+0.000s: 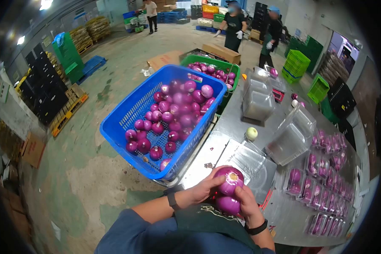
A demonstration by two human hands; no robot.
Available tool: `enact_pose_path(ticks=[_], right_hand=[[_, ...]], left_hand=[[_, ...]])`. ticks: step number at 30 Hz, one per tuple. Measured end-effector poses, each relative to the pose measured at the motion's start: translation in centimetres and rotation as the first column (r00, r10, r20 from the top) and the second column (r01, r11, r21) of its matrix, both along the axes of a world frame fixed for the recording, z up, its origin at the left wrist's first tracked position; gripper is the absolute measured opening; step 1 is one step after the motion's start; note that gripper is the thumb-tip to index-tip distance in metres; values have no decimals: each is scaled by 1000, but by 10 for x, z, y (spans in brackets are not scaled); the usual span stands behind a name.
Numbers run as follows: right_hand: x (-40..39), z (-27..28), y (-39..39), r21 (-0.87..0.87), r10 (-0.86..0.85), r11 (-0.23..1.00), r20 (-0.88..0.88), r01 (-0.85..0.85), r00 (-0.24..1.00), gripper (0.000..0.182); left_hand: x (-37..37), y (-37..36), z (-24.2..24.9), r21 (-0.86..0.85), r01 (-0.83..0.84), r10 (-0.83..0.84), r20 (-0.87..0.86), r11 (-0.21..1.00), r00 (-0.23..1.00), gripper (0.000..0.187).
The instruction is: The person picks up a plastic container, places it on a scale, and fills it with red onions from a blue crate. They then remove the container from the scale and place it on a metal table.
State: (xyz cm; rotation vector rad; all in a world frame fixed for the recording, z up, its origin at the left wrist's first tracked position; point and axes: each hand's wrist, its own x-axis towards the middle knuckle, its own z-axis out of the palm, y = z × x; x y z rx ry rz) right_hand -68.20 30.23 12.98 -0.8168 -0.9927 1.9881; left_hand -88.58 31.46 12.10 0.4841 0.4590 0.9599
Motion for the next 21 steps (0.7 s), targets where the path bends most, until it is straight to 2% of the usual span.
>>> enact_pose_path(ticks=[3,4,5,6,8,9,10,12,14,16,18,19,20,21], right_hand=[[-5,1,4,-36,6,999,59,-4,998,51],[-2,-11,5,-38,41,999,51,-39,998,51],[2,-19,6,-40,77,996,40,-76,996,51],[4,-15,3,-62,9,998,20,-8,1000,52],[13,-18,-3,-143,-125,983,-53,116,991,52],[20,-26,-4,-145,-176,976,-103,160,979,58],[26,-32,-7,-202,-214,962,-124,186,969,56],[34,-42,-12,-283,-264,937,-188,206,946,54],[40,-49,-14,-329,-308,921,-283,210,908,53],[50,-47,-15,-317,-412,896,-326,312,851,55],[56,-29,-13,-306,-521,847,-319,434,792,56],[57,-25,-10,-217,-537,841,-226,495,813,60],[58,-22,-6,-119,-555,832,-135,542,821,65],[59,-20,-2,-12,-573,819,-47,573,818,71]], left_hand=[[-4,12,-18,88,23,-17,-68,996,998,59],[-2,15,-23,41,-63,68,-125,997,990,55],[-2,14,-25,19,-142,143,-67,990,987,44],[-3,14,-21,-25,-237,236,-28,971,971,36],[-8,18,-14,-97,-256,253,-40,962,967,30],[-10,20,-15,-134,-274,266,-70,952,961,28],[-14,19,-20,-217,-132,140,23,967,990,30],[-20,13,-34,-330,156,-78,237,931,968,33],[-17,6,-38,-294,164,-80,278,942,957,43],[-19,8,-25,-225,216,-148,287,950,947,55],[-15,12,-13,-30,85,-85,5,996,996,63],[-12,18,-9,85,35,-24,-130,996,991,68],[-10,27,-8,146,18,24,-284,989,958,81],[-6,34,-9,292,58,74,-420,955,904,79]])
